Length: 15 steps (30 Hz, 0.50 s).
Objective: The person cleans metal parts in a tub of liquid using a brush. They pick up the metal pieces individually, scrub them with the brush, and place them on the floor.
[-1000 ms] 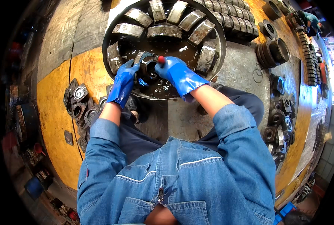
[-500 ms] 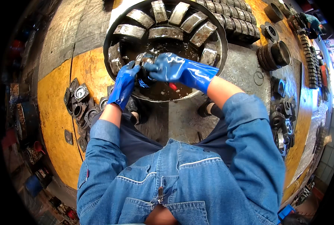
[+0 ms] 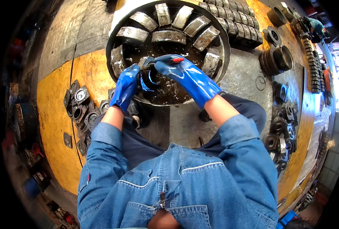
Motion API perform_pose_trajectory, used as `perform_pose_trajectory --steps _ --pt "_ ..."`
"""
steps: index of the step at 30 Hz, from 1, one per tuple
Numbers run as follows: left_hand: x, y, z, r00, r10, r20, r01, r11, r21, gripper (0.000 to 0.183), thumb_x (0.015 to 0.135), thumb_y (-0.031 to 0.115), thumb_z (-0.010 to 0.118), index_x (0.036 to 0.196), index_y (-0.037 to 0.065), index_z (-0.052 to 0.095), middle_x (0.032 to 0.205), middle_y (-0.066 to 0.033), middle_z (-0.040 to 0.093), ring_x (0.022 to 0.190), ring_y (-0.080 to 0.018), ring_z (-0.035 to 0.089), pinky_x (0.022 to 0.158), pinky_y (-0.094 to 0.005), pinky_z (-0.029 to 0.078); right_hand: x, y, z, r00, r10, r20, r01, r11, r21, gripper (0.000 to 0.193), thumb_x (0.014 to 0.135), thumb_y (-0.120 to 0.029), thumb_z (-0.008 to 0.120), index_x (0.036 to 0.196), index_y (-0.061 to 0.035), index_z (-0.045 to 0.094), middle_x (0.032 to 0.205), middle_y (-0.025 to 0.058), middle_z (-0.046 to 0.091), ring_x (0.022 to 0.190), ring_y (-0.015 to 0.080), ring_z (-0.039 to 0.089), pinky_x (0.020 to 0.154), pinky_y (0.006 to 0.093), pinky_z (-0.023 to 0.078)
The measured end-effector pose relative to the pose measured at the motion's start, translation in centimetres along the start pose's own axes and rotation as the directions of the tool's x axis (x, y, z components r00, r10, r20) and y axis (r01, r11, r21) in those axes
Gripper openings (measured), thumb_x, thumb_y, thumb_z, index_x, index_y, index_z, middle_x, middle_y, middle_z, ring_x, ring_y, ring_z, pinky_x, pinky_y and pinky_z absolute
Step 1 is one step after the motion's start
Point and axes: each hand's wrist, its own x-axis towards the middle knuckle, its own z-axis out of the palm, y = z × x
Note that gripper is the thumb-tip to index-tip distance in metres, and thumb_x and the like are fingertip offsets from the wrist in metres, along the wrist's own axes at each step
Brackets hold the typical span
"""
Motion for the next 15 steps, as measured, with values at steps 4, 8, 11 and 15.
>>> perform_pose_trajectory --steps 4,8,11,15 --pt "0.3 1.1 0.2 1.000 -0.007 -0.027 0.006 0.998 -0.059 0.043 0.105 0.029 0.044 0.120 -0.005 0.065 0.119 -0.0271 0.070 0.114 -0.0438 0.063 0.097 -0.0444 0.049 3.3 1.9 -1.3 0.991 -0.110 0.079 0.119 0.985 -0.125 0.033 0.095 -0.026 0.070 0.121 -0.0065 0.075 0.113 0.0085 0.077 0.099 0.0164 0.069 0.093 0.0327 0.055" --pt "-0.1 -0.2 -0.3 0.976 0.216 0.018 -0.214 0.948 0.235 0.045 0.106 0.029 0.044 0.128 -0.005 0.064 0.130 -0.0270 0.067 0.124 -0.0430 0.061 0.105 -0.0431 0.047 2.6 4.3 -2.0 0.986 -0.156 -0.061 0.135 0.956 -0.260 0.033 0.101 -0.024 0.057 0.125 -0.0058 0.071 0.120 0.0131 0.073 0.109 0.0232 0.067 0.098 0.0363 0.052" --pt "0.2 -1.1 -0.6 0.979 0.197 0.059 -0.206 0.930 0.303 0.045 0.106 0.029 0.043 0.131 -0.004 0.064 0.136 -0.0277 0.063 0.129 -0.0443 0.057 0.110 -0.0437 0.044 -3.0 1.2 0.3 0.958 -0.185 -0.220 0.079 0.906 -0.417 0.035 0.105 -0.017 0.046 0.130 -0.0054 0.067 0.128 0.0172 0.070 0.119 0.0299 0.065 0.104 0.0391 0.050" --pt "-0.3 2.4 -0.2 1.000 -0.029 0.009 0.029 0.999 0.041 0.042 0.106 0.023 0.044 0.131 -0.003 0.064 0.137 -0.0283 0.063 0.131 -0.0438 0.056 0.112 -0.0434 0.043 -6.0 0.9 1.1 0.843 0.252 -0.475 -0.306 0.951 -0.038 0.041 0.094 -0.039 0.067 0.105 -0.0011 0.076 0.093 0.0096 0.074 0.088 0.0186 0.066 0.084 0.0361 0.053"
